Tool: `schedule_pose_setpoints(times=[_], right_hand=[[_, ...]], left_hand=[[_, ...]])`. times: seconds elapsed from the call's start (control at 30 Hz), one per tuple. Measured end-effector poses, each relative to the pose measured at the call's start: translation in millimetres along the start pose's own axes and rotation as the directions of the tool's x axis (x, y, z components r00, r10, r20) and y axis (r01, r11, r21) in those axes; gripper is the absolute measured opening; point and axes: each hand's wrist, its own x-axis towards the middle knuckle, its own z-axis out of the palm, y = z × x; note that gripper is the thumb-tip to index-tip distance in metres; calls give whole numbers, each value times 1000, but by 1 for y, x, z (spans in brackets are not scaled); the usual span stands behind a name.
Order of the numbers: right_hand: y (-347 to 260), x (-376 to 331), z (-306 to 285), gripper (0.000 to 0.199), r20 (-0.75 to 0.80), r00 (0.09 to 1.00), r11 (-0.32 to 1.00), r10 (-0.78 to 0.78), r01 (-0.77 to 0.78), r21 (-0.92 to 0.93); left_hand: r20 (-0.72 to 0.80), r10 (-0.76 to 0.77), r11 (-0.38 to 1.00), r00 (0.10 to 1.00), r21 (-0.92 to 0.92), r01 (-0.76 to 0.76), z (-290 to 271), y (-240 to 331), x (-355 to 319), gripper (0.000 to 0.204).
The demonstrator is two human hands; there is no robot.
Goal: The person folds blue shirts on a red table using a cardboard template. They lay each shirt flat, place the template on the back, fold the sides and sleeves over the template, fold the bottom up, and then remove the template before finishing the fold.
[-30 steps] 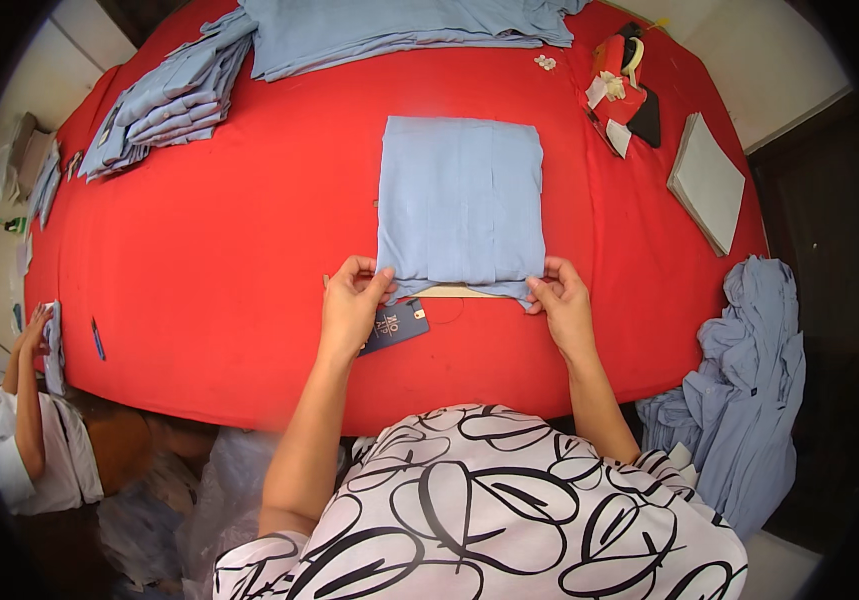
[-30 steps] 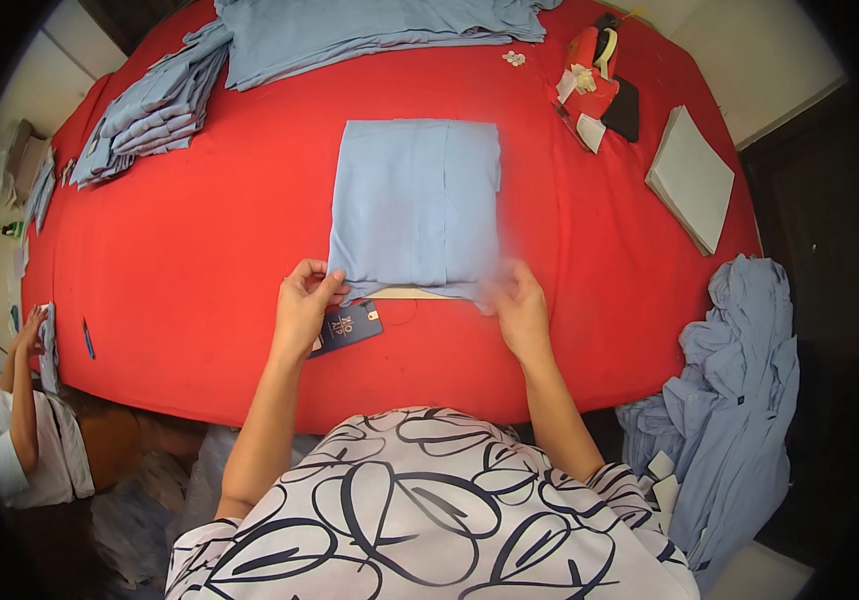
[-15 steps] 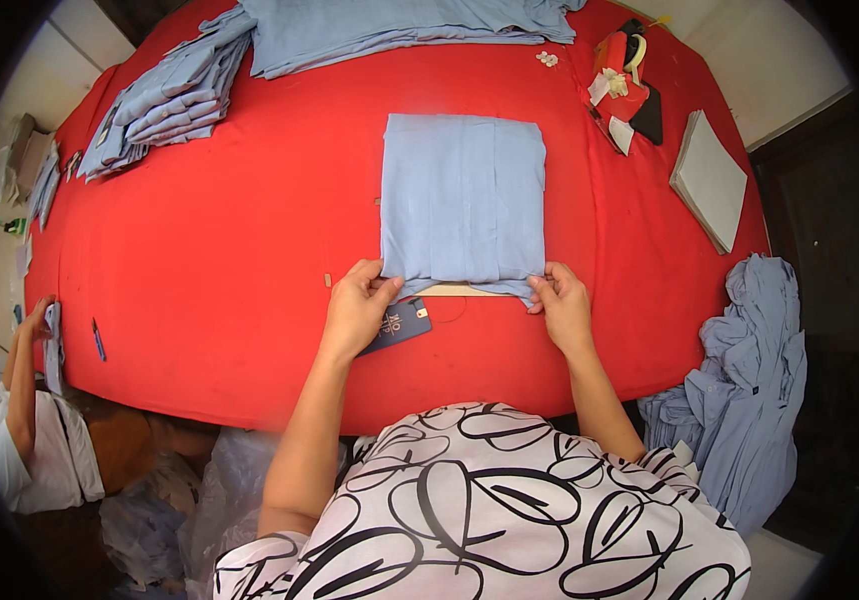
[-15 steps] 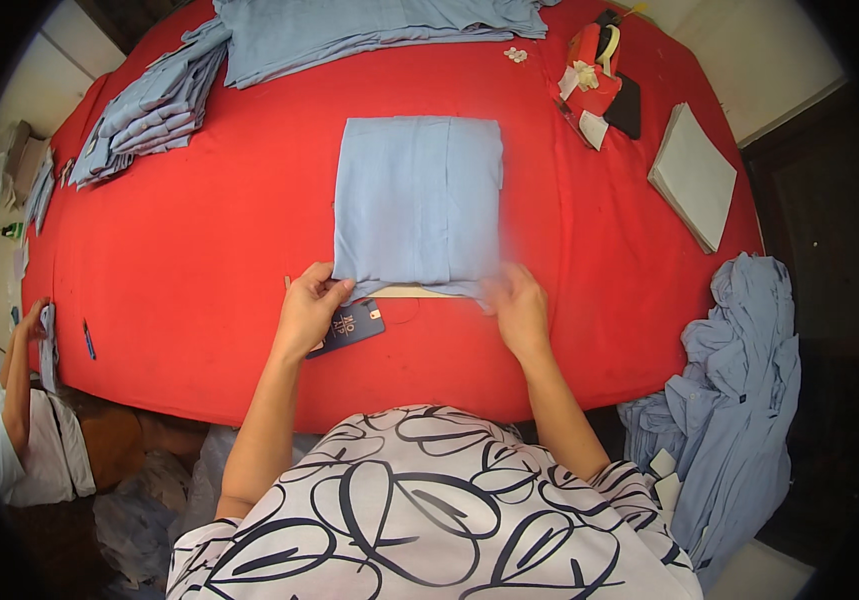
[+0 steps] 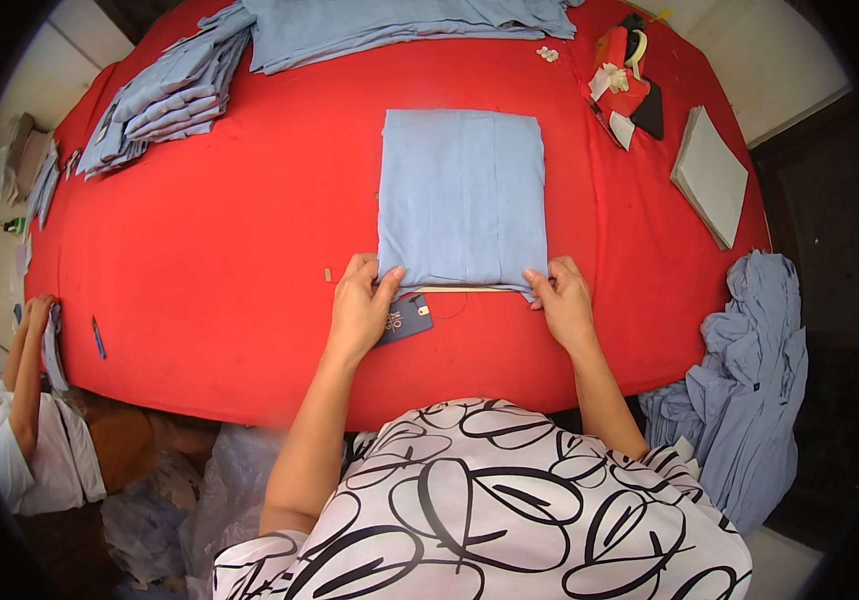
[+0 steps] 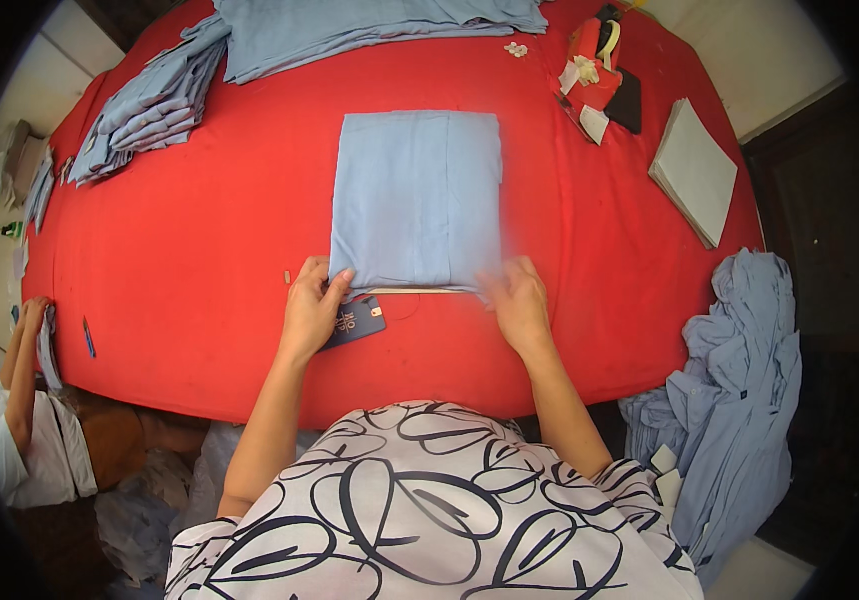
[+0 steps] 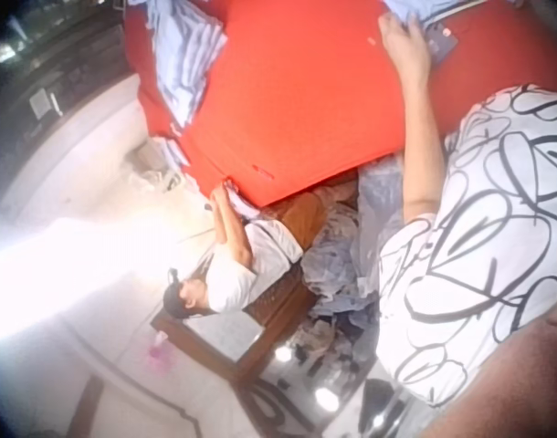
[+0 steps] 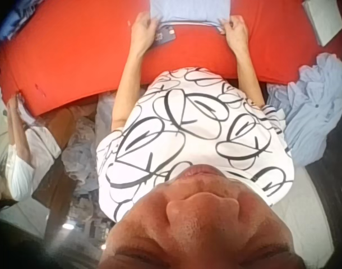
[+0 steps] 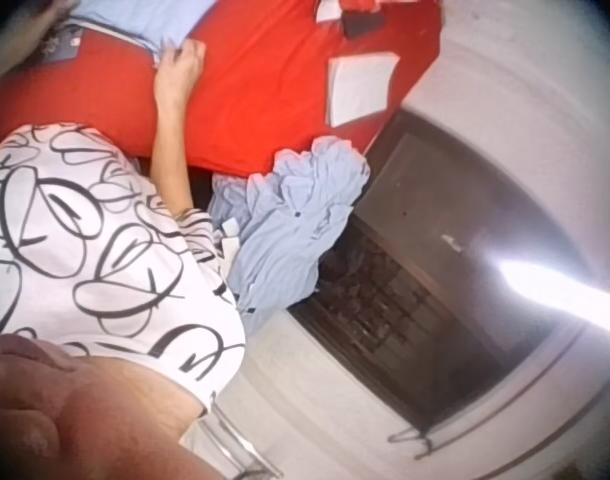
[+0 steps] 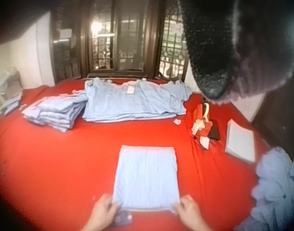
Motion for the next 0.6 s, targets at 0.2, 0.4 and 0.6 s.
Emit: schedule_pose_setpoints(times=[0.2, 0.4, 0.6], right_hand=[[10, 5, 6, 31, -56, 992, 979, -112, 101, -178], [6, 4, 14, 30, -143, 944, 916, -298, 241, -322], [-3, 2, 12, 34, -156, 968, 956, -198, 155, -249]], left_hand=[[-59, -48, 997, 997, 49, 51, 5, 5, 2, 30], [-185, 382, 872, 906, 398, -286, 18, 13, -8, 36], [286, 638, 539, 715, 498, -679, 51, 17, -30, 47]])
